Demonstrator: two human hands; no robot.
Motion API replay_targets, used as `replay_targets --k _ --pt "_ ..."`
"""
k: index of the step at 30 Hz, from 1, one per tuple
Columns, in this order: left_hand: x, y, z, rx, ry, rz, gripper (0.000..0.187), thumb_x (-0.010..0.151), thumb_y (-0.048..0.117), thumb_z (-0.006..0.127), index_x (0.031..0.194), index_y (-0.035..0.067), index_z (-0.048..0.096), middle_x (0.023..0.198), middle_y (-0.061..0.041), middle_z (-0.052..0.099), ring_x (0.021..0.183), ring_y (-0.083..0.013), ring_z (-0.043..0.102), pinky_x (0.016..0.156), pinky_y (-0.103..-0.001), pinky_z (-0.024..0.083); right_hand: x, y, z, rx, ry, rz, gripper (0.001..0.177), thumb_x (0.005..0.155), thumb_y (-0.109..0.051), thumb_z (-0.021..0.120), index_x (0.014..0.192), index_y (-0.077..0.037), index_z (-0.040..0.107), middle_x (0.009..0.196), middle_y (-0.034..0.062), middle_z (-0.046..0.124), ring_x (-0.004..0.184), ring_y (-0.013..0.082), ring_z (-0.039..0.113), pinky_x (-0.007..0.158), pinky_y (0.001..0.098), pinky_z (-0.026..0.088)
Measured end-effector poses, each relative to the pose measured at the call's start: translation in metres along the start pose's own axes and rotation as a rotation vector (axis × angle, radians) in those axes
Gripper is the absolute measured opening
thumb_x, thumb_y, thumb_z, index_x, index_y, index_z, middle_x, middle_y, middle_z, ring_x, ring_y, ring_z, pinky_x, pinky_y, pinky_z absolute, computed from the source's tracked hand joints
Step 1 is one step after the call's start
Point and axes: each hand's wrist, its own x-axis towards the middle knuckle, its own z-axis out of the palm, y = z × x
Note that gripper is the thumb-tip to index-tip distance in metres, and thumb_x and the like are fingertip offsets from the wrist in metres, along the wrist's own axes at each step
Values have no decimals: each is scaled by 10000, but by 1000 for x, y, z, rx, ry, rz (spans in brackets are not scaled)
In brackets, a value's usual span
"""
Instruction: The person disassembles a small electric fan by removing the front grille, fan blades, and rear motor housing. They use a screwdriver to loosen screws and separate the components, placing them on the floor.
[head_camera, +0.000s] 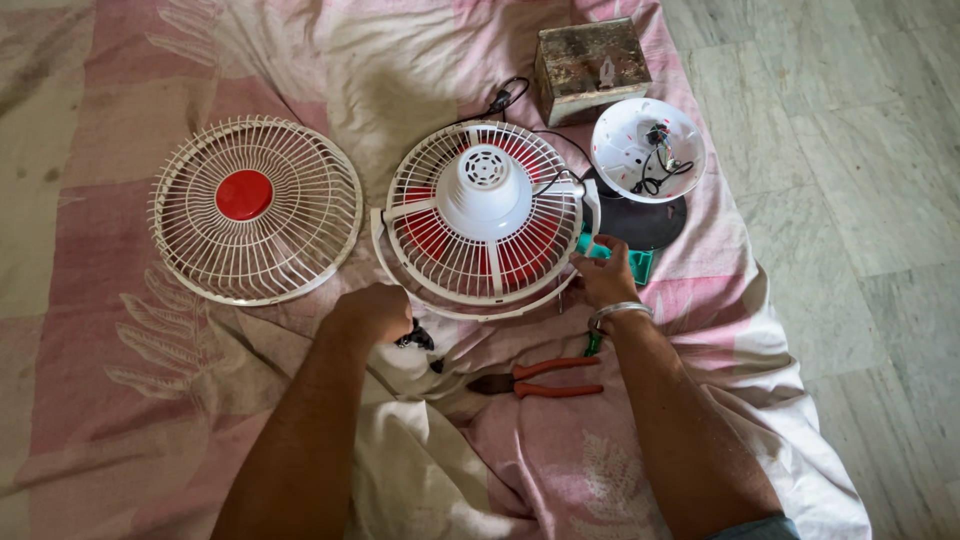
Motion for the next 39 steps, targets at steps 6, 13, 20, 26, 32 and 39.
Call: replay_targets --k 6,13,20,26,32,39 --pt "4 -15 -5 -122 38 29 287 858 229 745 1134 160 782 1212 -70 763 1116 -246 729 964 -411 569 -8 -9 3 -1 -1 34 656 941 -147 676 1483 -119 308 1263 184 600 953 265 706 774 414 661" --pt "5 6 0 87 -99 -42 456 801 217 888 1202 84 715 1286 -108 700 1175 -304 685 970 -435 565 -10 -11 3 10 -8 24 673 925 -136 684 1479 -114 301 1244 201 604 949 264 713 777 425 664" --pt "6 -6 -3 -15 20 -88 314 838 173 832 1145 146 769 1217 -81 747 1127 -260 717 953 -424 571 -5 -6 2 30 -22 27 698 913 -139 704 1482 -118 300 1213 179 613 895 239 687 707 393 638" --pt "8 -14 -8 -70 85 -104 257 840 178 834 1094 192 797 1171 -44 769 1108 -242 721 938 -418 566 -2 -4 1 -29 -21 -1 710 908 -164 727 1484 -107 315 1194 181 612 873 218 678 671 373 623" --pt "11 -19 -7 -79 92 -138 238 851 214 830 1088 189 832 1196 -56 763 1124 -249 721 950 -412 566 -4 -7 3 -92 -8 0 724 896 -176 737 1478 -107 312 1200 196 604 923 226 679 708 396 662" --pt "15 -6 3 -47 4 -165 483 823 226 874 1261 124 699 1281 -93 720 1173 -254 698 969 -417 574 -7 -12 3 -104 -9 23 734 899 -192 735 1486 -114 301 1227 195 585 950 238 686 727 393 667"
